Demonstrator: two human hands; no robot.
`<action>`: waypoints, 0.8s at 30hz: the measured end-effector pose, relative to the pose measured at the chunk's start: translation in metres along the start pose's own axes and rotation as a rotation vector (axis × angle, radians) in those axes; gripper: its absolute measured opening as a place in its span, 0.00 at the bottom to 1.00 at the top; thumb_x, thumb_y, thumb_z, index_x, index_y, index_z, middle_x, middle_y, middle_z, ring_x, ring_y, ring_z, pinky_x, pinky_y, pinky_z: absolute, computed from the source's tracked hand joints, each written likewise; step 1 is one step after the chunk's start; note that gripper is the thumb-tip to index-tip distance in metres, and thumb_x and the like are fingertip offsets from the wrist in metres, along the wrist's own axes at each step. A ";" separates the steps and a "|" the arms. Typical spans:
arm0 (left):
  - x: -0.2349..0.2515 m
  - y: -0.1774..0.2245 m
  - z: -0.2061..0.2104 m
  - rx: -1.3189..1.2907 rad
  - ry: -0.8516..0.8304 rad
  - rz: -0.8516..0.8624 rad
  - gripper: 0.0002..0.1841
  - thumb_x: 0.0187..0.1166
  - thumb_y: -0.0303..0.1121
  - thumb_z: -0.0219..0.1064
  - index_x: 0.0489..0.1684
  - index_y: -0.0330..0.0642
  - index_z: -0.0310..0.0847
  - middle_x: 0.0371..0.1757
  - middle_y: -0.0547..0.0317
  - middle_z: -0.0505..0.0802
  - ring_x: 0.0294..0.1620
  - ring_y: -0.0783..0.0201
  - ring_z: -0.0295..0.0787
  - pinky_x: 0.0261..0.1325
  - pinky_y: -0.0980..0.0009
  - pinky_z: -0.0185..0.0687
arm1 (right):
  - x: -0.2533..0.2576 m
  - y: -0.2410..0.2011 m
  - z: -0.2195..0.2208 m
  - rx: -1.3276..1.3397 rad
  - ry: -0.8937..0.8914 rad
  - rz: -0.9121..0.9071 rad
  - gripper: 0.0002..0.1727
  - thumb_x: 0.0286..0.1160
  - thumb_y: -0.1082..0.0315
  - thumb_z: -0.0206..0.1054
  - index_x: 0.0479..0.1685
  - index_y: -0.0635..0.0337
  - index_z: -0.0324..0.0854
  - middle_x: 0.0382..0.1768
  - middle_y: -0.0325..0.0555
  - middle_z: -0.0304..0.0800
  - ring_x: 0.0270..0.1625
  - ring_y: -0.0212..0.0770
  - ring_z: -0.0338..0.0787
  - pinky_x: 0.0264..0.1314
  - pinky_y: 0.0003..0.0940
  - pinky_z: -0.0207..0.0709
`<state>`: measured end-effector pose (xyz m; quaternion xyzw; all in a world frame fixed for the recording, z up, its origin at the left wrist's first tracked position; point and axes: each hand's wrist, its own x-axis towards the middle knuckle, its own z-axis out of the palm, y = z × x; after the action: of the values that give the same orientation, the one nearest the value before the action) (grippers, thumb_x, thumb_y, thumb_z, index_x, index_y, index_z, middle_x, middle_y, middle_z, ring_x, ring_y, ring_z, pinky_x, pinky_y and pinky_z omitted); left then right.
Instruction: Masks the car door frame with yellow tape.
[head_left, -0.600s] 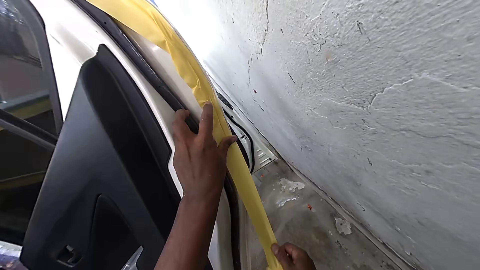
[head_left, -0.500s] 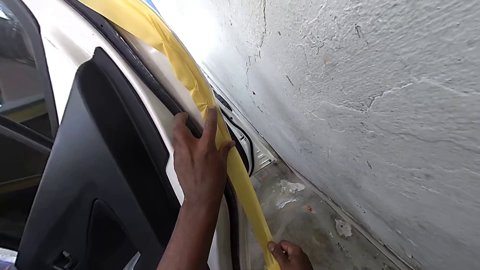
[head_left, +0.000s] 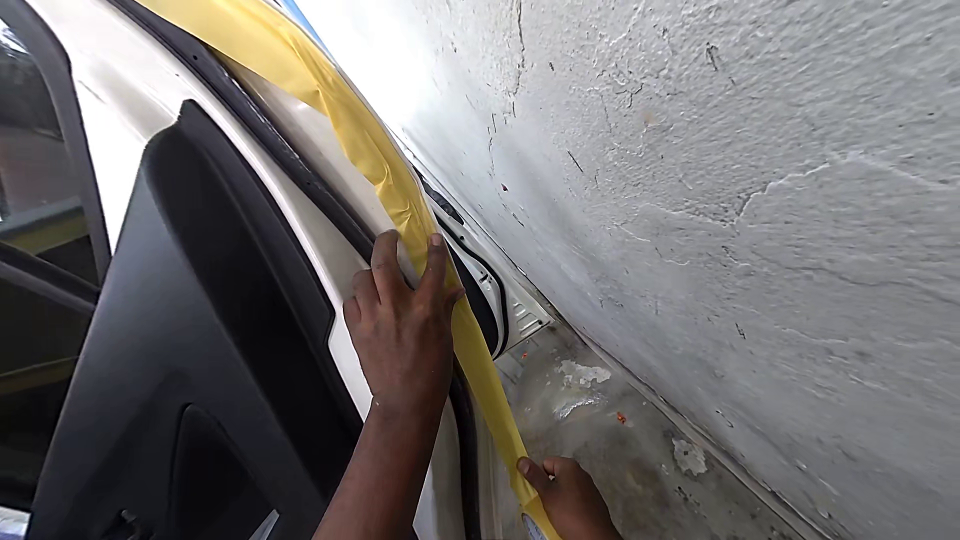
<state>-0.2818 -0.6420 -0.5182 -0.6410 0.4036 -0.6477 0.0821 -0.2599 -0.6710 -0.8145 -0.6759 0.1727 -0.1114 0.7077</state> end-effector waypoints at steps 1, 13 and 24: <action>-0.002 0.000 0.002 0.017 0.011 0.011 0.29 0.78 0.49 0.73 0.80 0.56 0.79 0.82 0.38 0.72 0.59 0.36 0.79 0.49 0.43 0.72 | 0.000 0.000 0.000 -0.003 -0.003 0.000 0.37 0.74 0.26 0.59 0.34 0.56 0.85 0.30 0.47 0.88 0.38 0.48 0.89 0.42 0.55 0.79; -0.008 0.001 0.004 0.043 0.031 0.067 0.21 0.83 0.45 0.67 0.73 0.53 0.85 0.75 0.37 0.78 0.64 0.33 0.75 0.51 0.41 0.66 | 0.007 -0.012 0.005 -0.048 -0.116 -0.018 0.38 0.77 0.26 0.56 0.36 0.57 0.86 0.33 0.49 0.87 0.41 0.50 0.88 0.45 0.57 0.79; -0.019 0.006 0.008 0.085 0.017 0.081 0.21 0.81 0.42 0.70 0.72 0.53 0.85 0.75 0.44 0.79 0.69 0.37 0.73 0.55 0.43 0.66 | 0.025 -0.031 0.003 -0.178 -0.178 0.004 0.42 0.75 0.24 0.55 0.40 0.59 0.86 0.40 0.53 0.89 0.47 0.51 0.89 0.49 0.58 0.79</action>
<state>-0.2740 -0.6373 -0.5380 -0.6145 0.4022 -0.6658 0.1320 -0.2333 -0.6798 -0.7856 -0.7429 0.1197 -0.0339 0.6577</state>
